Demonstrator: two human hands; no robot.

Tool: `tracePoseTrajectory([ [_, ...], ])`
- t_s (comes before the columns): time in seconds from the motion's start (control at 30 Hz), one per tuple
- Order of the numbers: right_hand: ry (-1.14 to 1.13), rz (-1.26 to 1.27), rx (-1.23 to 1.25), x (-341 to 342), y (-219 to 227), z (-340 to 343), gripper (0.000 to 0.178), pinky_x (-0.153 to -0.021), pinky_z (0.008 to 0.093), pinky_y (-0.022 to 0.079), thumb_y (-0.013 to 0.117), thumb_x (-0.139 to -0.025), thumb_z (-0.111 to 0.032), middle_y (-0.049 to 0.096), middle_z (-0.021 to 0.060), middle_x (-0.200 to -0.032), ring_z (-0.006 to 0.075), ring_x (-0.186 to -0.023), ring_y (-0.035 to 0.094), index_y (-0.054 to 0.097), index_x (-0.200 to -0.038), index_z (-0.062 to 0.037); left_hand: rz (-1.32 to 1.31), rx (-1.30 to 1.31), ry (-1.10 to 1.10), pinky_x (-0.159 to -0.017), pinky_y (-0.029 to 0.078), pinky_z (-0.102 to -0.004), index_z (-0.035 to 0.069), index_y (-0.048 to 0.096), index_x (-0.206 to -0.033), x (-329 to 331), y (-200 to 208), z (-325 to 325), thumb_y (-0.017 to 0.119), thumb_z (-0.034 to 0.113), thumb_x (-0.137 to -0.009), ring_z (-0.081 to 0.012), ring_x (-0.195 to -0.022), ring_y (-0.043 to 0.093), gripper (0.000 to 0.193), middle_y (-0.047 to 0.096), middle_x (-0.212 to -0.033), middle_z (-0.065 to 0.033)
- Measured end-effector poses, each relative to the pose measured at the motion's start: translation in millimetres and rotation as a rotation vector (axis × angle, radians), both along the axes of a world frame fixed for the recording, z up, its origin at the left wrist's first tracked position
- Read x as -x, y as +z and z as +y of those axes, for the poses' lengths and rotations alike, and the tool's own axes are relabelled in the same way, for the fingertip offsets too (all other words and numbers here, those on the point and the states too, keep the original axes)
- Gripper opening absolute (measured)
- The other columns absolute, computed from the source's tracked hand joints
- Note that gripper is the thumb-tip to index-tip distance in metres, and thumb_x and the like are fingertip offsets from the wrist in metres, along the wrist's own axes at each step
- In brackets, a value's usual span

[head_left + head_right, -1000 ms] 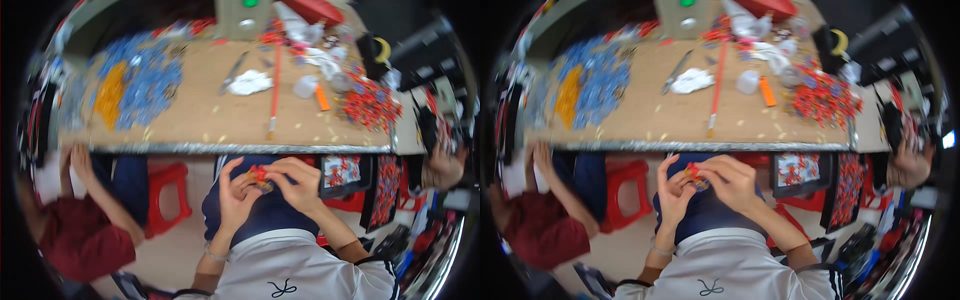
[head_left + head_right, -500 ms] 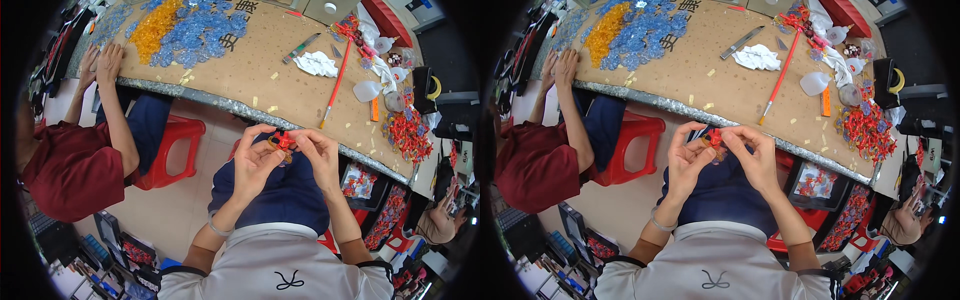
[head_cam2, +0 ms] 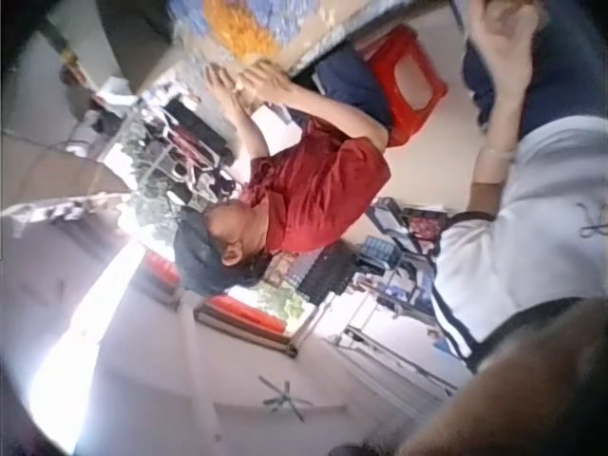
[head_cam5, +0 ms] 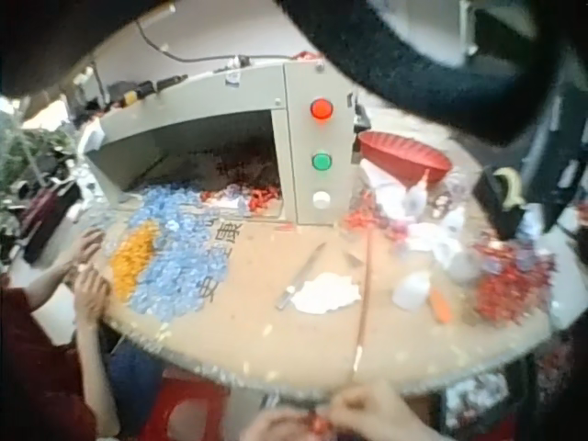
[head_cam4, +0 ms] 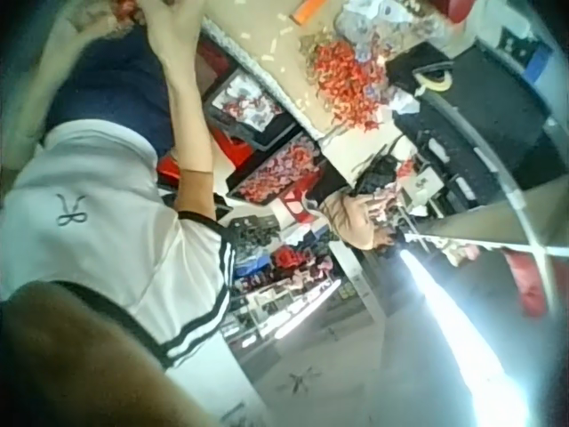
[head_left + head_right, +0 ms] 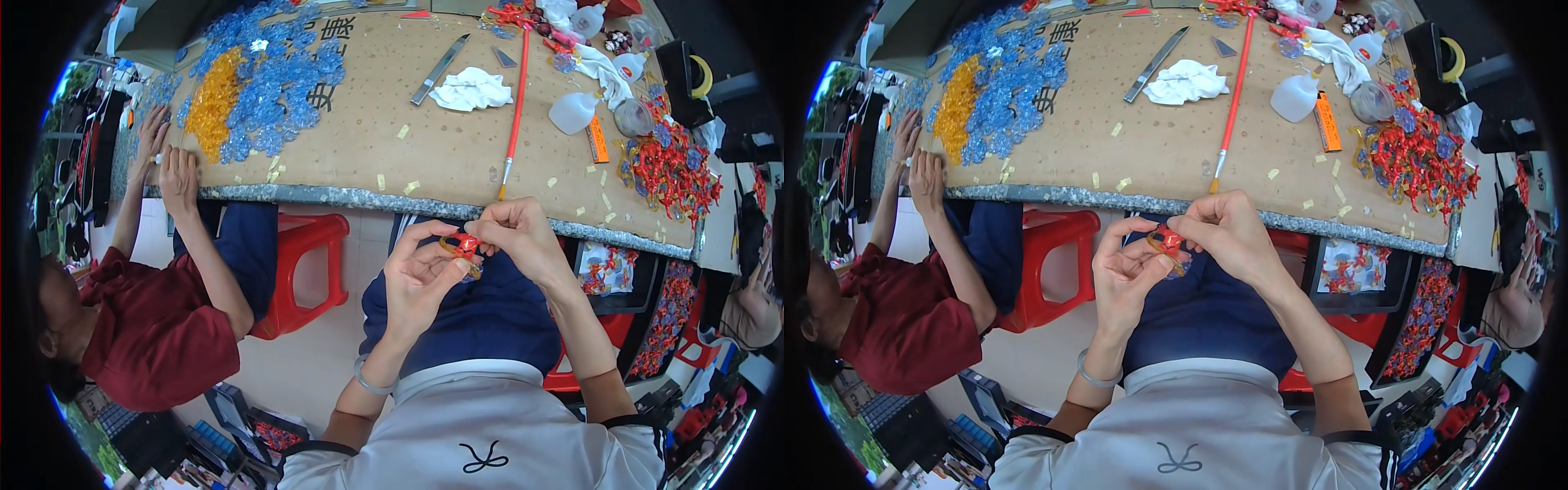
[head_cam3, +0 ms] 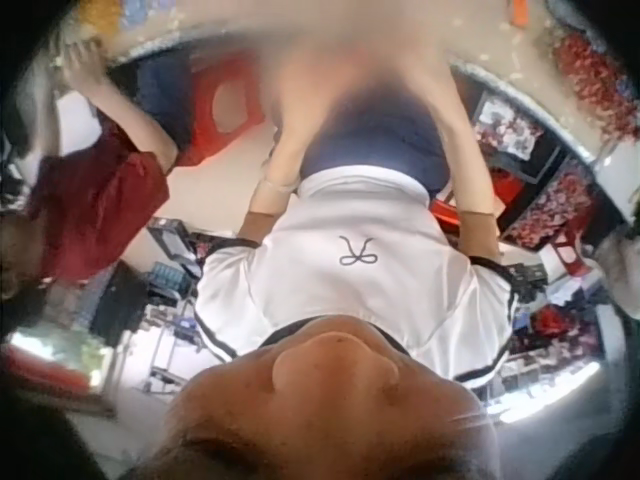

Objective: Apply glue and assemble small decorative toy parts at a factory workstation.

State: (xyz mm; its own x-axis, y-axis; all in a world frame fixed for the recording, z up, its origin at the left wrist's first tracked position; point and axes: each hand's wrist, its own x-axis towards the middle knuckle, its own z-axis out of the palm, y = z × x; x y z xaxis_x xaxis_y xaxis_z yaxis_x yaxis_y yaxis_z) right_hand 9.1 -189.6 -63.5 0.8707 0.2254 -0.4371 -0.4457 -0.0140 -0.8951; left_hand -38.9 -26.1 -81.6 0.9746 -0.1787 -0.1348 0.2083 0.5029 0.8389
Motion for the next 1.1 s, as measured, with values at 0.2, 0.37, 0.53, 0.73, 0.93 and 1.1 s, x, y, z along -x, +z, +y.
tracePoseTrajectory([
  [0.2, -0.002, -0.044, 0.032, 2, -4, 0, 0.023, -0.046, 0.0214, 0.036, 0.066, -0.082, -0.014, 0.06, 0.0031, -0.057, 0.0047, -0.051, 0.05, 0.065, -0.067, 0.0038, 0.044, -0.097, -0.036, -0.078, 0.057, -0.0294, -0.006, 0.055, -0.115, 0, 2, 0, 0.063, -0.004, -0.085, -0.0208, -0.087, 0.068, 0.032, 0.067, -0.096, -0.0172],
  [0.37, -0.028, -0.139, 0.038, 3, -2, 7, 0.029, -0.045, 0.0226, 0.036, 0.063, -0.087, -0.02, 0.06, 0.003, -0.057, 0.0046, -0.051, 0.049, 0.068, -0.073, 0.0055, 0.014, -0.074, 0.066, -0.079, 0.056, -0.028, -0.008, 0.057, -0.113, 1, -4, -3, 0.064, -0.006, -0.084, -0.0199, -0.09, 0.067, 0.03, 0.067, -0.097, -0.0159],
  [0.53, -0.016, -0.216, 0.104, 4, -1, 8, 0.039, -0.052, 0.0232, 0.04, 0.057, -0.094, -0.03, 0.061, 0.0034, -0.062, 0.006, -0.057, 0.05, 0.07, -0.084, 0.0054, -0.048, -0.194, 0.142, -0.083, 0.054, -0.027, -0.01, 0.057, -0.114, 2, -1, 0, 0.062, -0.01, -0.083, -0.0168, -0.095, 0.064, 0.031, 0.063, -0.108, -0.0167],
  [0.73, -0.023, -0.146, -0.001, 8, -1, 2, 0.035, -0.061, 0.0217, 0.043, 0.053, -0.097, -0.026, 0.064, 0.0051, -0.073, 0.0068, -0.066, 0.052, 0.069, -0.091, 0.005, -0.093, -0.301, 0.178, -0.081, 0.054, -0.0264, -0.01, 0.058, -0.114, 1, 2, 1, 0.062, -0.01, -0.083, -0.0186, -0.093, 0.065, 0.03, 0.064, -0.105, -0.0152],
  [0.93, -0.109, -0.167, 0.022, 13, 10, -7, 0.03, -0.065, 0.0217, 0.046, 0.055, -0.096, -0.02, 0.066, 0.0068, -0.08, 0.0078, -0.07, 0.055, 0.069, -0.093, 0.0057, -0.032, -0.203, 0.193, -0.082, 0.053, -0.0265, -0.01, 0.057, -0.115, 0, -1, 3, 0.062, -0.009, -0.084, -0.0168, -0.093, 0.064, 0.031, 0.064, -0.103, -0.0147],
  [1.1, -0.194, -0.21, 0.082, 17, 11, -16, 0.028, -0.064, 0.0221, 0.046, 0.054, -0.096, -0.018, 0.066, 0.0061, -0.079, 0.0081, -0.07, 0.055, 0.07, -0.092, 0.0046, 0.055, -0.141, 0.173, -0.083, 0.053, -0.026, -0.009, 0.056, -0.116, -5, 5, 2, 0.062, -0.007, -0.085, -0.0162, -0.093, 0.065, 0.032, 0.065, -0.1, -0.0141],
])
